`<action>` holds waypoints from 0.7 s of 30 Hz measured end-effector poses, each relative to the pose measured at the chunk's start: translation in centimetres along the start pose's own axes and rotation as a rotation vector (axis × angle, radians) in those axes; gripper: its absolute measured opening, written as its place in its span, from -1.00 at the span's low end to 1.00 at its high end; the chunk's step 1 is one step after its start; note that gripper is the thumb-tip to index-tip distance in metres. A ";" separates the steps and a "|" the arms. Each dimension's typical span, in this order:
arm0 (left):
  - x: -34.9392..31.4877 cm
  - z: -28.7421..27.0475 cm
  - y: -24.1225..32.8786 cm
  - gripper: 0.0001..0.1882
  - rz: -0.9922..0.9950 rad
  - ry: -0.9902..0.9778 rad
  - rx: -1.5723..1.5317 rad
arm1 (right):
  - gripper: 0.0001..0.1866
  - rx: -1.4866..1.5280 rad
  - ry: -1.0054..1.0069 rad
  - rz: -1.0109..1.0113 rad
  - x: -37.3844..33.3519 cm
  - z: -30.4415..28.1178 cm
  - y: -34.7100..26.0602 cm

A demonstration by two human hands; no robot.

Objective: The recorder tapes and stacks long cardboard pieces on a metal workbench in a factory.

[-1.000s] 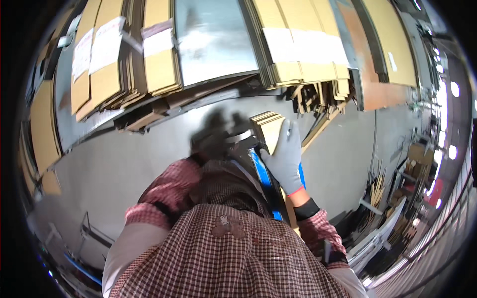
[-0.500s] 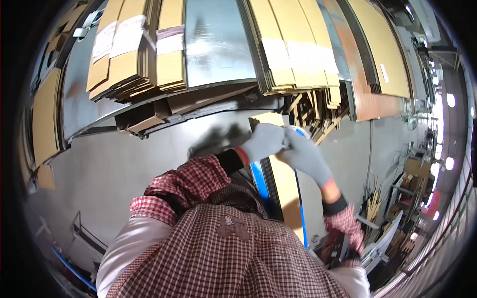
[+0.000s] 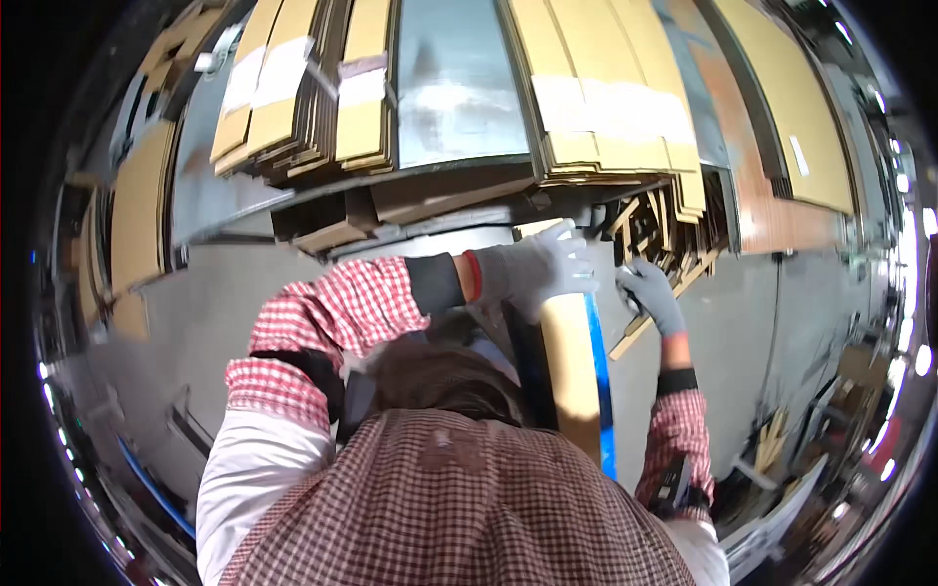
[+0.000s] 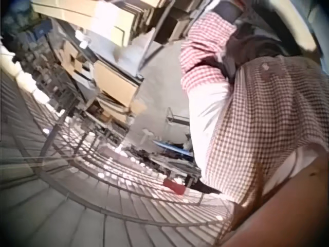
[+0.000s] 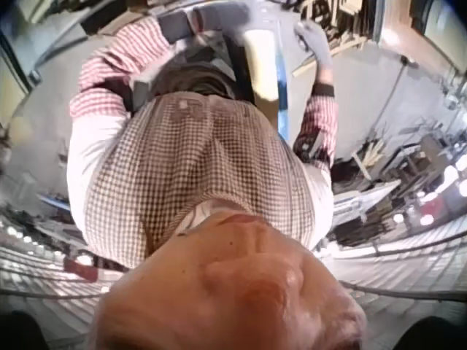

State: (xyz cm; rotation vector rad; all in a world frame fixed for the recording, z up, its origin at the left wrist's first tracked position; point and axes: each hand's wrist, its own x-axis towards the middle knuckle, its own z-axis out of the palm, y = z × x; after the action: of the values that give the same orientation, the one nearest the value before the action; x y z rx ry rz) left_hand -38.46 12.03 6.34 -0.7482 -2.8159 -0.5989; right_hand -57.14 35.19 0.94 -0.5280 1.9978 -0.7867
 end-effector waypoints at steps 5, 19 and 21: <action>2.3 1.0 -4.8 -0.39 0.257 -0.365 -0.009 | -0.42 0.839 -0.117 -0.218 -24.9 8.0 0.6; -18.0 -0.5 2.2 -0.04 0.127 -0.684 -0.386 | -0.71 0.322 1.526 -0.246 -34.0 37.0 19.2; -21.6 2.6 3.6 -0.03 -0.027 -0.552 -0.544 | -0.74 0.557 1.237 -0.377 -33.6 35.9 16.4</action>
State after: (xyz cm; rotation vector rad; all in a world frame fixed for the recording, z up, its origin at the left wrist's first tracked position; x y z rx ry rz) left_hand -18.16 6.46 -0.42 -1.1099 -3.1752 -1.3878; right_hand -10.20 56.35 -5.02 -0.0232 2.5585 -2.2051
